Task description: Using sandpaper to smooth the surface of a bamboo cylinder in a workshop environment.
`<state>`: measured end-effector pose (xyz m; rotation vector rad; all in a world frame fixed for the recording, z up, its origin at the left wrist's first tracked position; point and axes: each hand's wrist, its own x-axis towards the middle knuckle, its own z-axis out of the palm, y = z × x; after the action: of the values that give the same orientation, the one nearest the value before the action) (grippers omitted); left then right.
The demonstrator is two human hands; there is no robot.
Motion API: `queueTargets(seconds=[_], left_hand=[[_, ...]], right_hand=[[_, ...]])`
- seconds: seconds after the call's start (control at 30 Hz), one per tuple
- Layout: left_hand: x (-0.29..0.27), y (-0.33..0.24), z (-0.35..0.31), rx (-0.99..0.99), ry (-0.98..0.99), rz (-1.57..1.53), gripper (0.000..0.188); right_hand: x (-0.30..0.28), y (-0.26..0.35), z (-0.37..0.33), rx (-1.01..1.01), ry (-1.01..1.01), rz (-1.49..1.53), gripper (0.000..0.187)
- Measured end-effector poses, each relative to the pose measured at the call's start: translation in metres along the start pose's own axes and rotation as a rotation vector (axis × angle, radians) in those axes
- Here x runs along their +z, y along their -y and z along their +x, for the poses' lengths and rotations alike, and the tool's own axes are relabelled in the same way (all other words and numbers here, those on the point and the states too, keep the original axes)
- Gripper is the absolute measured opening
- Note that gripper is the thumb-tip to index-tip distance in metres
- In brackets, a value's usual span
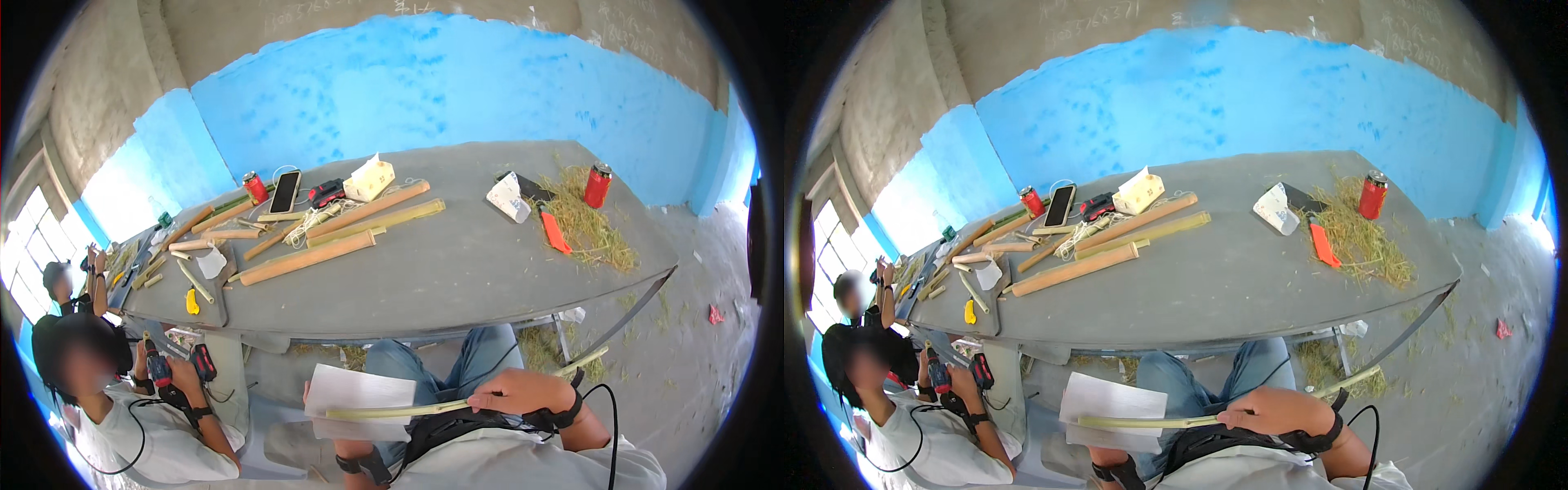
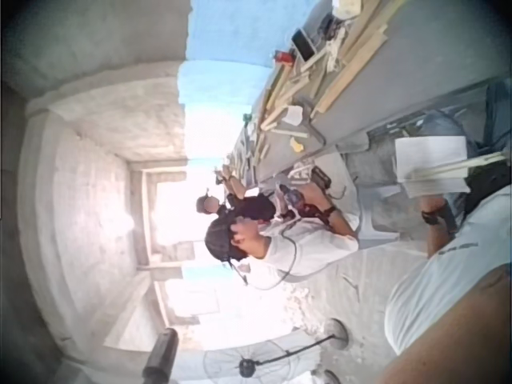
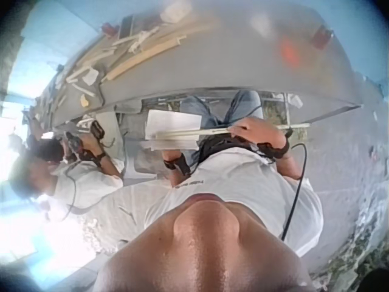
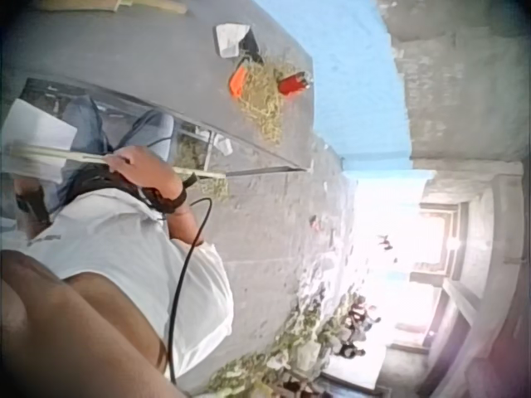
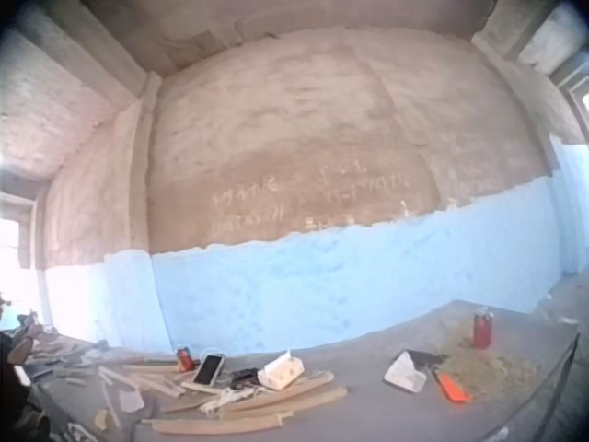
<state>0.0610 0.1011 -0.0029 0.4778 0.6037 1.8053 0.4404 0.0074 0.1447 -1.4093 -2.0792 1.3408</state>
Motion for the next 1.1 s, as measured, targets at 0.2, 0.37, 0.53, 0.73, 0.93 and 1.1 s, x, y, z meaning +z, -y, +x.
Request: queueTargets(seconds=[0.2, 0.37, 0.53, 0.73, 0.93, 1.1], left_hand=[[0.040, -0.033, 0.014, -0.022, 0.401, -0.012, 0.049], [0.099, -0.061, 0.026, -0.049, 0.746, -0.020, 0.047], [0.164, -0.095, 0.021, -0.070, 1.054, -0.016, 0.046], [0.291, -0.092, -0.015, 0.236, 1.040, 0.225, 0.045], [0.394, -0.112, -0.003, 0.593, 1.517, 0.923, 0.048], [0.427, -0.110, -0.001, 0.502, 1.632, 0.997, 0.048]], right_hand=[[-0.012, -0.010, -0.023, 0.043, -0.246, -0.042, 0.044], [-0.052, 0.023, -0.050, -0.053, -0.263, 0.071, 0.033], [-0.093, 0.076, -0.034, -0.278, -0.425, -0.011, 0.029], [-0.135, 0.141, 0.026, -0.568, -1.069, -0.191, 0.030], [-0.196, 0.194, 0.080, -0.713, -0.999, -0.216, 0.029], [-0.242, 0.147, 0.143, -0.611, -0.752, -0.439, 0.032]])
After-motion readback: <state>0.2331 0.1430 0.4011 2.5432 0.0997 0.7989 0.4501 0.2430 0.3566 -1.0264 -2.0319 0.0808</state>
